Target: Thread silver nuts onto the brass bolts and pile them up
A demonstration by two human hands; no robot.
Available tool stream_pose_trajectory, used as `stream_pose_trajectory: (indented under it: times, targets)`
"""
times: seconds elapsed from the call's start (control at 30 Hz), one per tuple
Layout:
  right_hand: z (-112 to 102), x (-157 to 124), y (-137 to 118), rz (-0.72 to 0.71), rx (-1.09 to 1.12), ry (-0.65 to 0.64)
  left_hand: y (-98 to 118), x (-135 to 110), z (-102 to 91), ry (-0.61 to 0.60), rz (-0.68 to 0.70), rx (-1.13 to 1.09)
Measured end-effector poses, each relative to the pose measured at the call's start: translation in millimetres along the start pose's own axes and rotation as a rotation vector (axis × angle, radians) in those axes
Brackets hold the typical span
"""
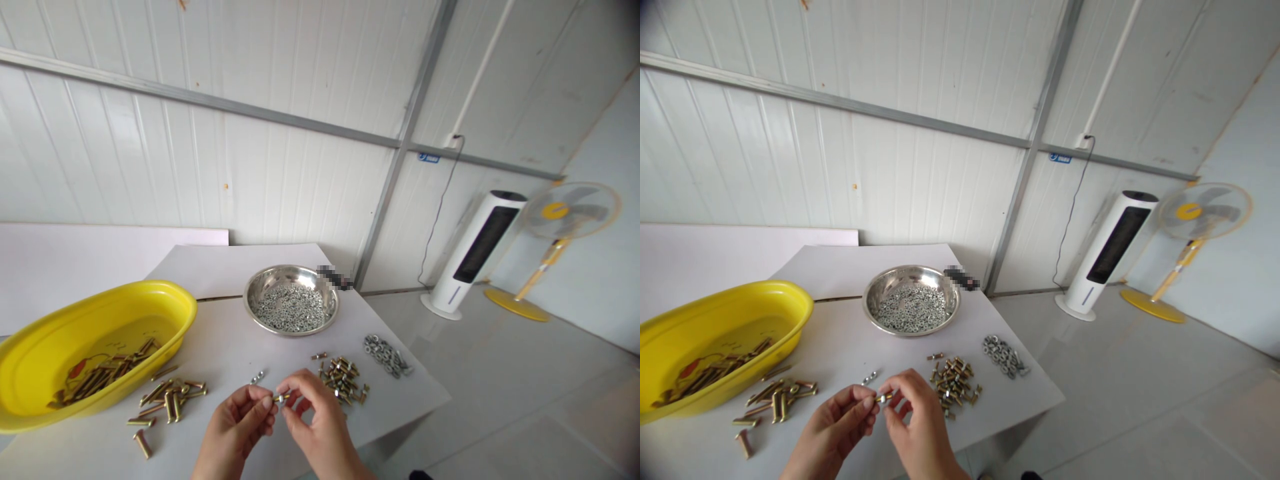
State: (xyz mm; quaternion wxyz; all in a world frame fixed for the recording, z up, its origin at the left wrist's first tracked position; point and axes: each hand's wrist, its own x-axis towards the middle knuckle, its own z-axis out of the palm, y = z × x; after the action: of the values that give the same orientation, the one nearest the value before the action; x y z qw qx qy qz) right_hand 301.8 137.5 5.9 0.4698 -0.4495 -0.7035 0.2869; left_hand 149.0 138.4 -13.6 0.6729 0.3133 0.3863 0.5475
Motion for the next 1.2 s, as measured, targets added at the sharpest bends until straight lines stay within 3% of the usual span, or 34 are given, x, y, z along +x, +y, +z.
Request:
stream_pose_trajectory:
  times: [0.17,0.33,0.57,0.8,1.0,1.2]
  targets:
    - [2.3,-0.2,10.3,0.008,-0.004,0.007,2.5,-0.1,-1.3,-0.022,0.025,0.068]
    - [0.6,-0.5,8.4,0.098,0.037,0.019,9.5,0.6,-4.3,-0.076,0.178,0.281]
    - [-6.1,-0.9,-3.8,0.205,0.128,-0.132,6.3,-2.8,-0.7,-0.065,0.332,0.479]
    - [-2.0,-3.6,4.6,0.297,0.188,-0.168,6.3,-1.2,-2.7,-0.099,0.254,0.447]
    - [-5.9,-0.2,1.7,0.158,0.117,-0.043,3.0,2.8,-5.9,-0.023,0.142,0.179]
    - [-0.9,0.4,1.2,0.055,0.036,-0.053,-1.2,1.8,-6.6,-0.016,-0.079,-0.099]
